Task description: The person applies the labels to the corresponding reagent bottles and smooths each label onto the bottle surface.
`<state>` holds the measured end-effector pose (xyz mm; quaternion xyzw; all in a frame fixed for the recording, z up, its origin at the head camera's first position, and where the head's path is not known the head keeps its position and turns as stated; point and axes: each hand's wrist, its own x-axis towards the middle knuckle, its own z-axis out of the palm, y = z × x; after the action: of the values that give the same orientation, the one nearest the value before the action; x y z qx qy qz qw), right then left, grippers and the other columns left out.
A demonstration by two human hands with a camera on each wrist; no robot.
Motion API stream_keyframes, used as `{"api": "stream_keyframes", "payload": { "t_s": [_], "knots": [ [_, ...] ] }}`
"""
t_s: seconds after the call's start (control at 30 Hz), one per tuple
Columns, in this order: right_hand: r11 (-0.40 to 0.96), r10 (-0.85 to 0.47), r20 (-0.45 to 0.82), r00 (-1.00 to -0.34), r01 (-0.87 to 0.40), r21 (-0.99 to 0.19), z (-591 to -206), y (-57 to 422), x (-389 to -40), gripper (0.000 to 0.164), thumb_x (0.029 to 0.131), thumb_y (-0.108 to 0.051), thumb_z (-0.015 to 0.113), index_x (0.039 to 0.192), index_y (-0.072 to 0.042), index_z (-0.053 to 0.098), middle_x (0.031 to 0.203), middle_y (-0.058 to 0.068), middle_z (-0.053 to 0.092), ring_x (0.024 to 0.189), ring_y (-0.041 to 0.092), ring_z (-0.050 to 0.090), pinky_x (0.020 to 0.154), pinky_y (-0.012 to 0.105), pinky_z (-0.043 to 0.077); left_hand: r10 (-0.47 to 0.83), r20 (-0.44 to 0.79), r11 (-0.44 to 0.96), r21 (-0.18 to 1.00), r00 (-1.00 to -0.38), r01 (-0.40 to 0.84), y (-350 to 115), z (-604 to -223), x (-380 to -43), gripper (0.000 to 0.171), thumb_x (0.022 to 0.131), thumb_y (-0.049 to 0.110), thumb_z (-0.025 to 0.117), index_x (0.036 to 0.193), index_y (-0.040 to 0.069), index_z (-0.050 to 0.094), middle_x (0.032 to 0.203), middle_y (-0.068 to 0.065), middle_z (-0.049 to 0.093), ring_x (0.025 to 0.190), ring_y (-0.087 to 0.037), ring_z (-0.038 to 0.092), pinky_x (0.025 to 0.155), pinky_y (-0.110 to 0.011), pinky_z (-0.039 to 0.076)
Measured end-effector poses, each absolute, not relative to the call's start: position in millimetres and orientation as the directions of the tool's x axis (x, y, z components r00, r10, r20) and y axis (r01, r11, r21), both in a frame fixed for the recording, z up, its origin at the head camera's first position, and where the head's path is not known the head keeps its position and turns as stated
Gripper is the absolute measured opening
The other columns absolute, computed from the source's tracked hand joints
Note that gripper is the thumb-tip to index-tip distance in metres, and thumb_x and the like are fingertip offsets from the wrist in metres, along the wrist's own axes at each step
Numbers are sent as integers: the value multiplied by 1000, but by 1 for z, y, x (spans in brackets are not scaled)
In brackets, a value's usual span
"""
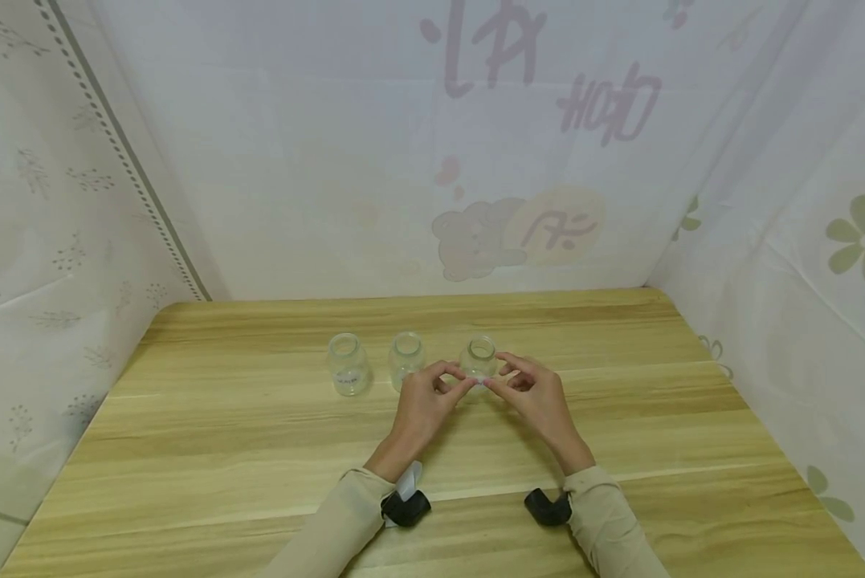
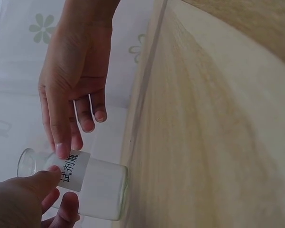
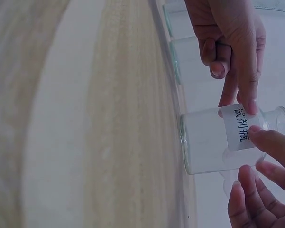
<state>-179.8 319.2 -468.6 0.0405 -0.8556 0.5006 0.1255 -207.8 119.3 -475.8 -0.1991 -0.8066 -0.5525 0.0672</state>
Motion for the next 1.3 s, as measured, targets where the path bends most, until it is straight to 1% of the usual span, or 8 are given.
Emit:
{"api": "stream_keyframes", "payload": {
  "t_s": [0.3,0.5,0.63,0.8,0.87,1.03,1.13,1.3],
  "knots": [
    [508,63,278,-958,-209,-835,-469,319,-179,45,84,-11,87,127,-4,72,114,15,70,75,13,66,67,23,56,250,323,331,858,-913,394,119,-477,-209,13,91,16,82,90,5,74,116,-19,74,53,-2,58,47,-19,44],
    [480,74,262,-962,-196,-855,-470,318,-179,46,85,-13,87,128,-3,72,97,15,77,70,16,72,63,24,57,250,318,339,856,-915,390,119,-477,-209,9,91,12,80,92,6,73,112,-17,76,53,-12,62,47,-19,42],
    [460,64,255,-965,-199,-865,-471,320,-179,45,86,-13,85,128,-2,72,114,17,76,70,23,74,58,23,53,257,309,329,863,-916,384,118,-477,-208,7,91,9,79,93,6,73,113,-19,75,53,-20,66,45,-18,39],
    [422,47,225,-973,-185,-888,-472,322,-178,42,89,-11,82,129,-1,71,92,16,78,69,31,74,53,21,47,267,314,336,856,-911,394,118,-478,-208,6,92,8,78,94,6,73,114,-19,75,52,-21,66,44,-17,36],
    [413,44,214,-976,-177,-893,-471,323,-177,41,91,-9,80,129,-1,71,83,16,77,69,32,74,52,21,45,275,313,331,857,-909,396,117,-478,-208,6,92,8,77,96,6,73,103,-18,77,52,-22,66,44,-18,36],
    [424,55,203,-978,-161,-891,-470,324,-178,37,92,-5,78,128,0,71,84,17,77,69,31,74,50,20,44,306,290,302,874,-907,381,115,-476,-208,6,96,7,72,102,4,71,71,-14,72,55,-25,67,45,-18,34],
    [434,59,194,-979,-150,-889,-469,324,-178,38,91,-4,79,128,0,71,86,17,77,68,29,74,50,21,45,327,295,288,874,-898,392,114,-474,-209,6,99,5,68,105,2,69,82,-16,74,60,-26,70,48,-19,41],
    [475,36,191,-981,-152,-867,-467,323,-177,46,88,-5,82,131,-1,69,114,18,75,69,18,71,57,24,53,352,305,312,853,-885,418,113,-471,-210,12,96,-2,68,106,2,65,105,-20,75,70,-22,73,57,-22,53]
  ]
}}
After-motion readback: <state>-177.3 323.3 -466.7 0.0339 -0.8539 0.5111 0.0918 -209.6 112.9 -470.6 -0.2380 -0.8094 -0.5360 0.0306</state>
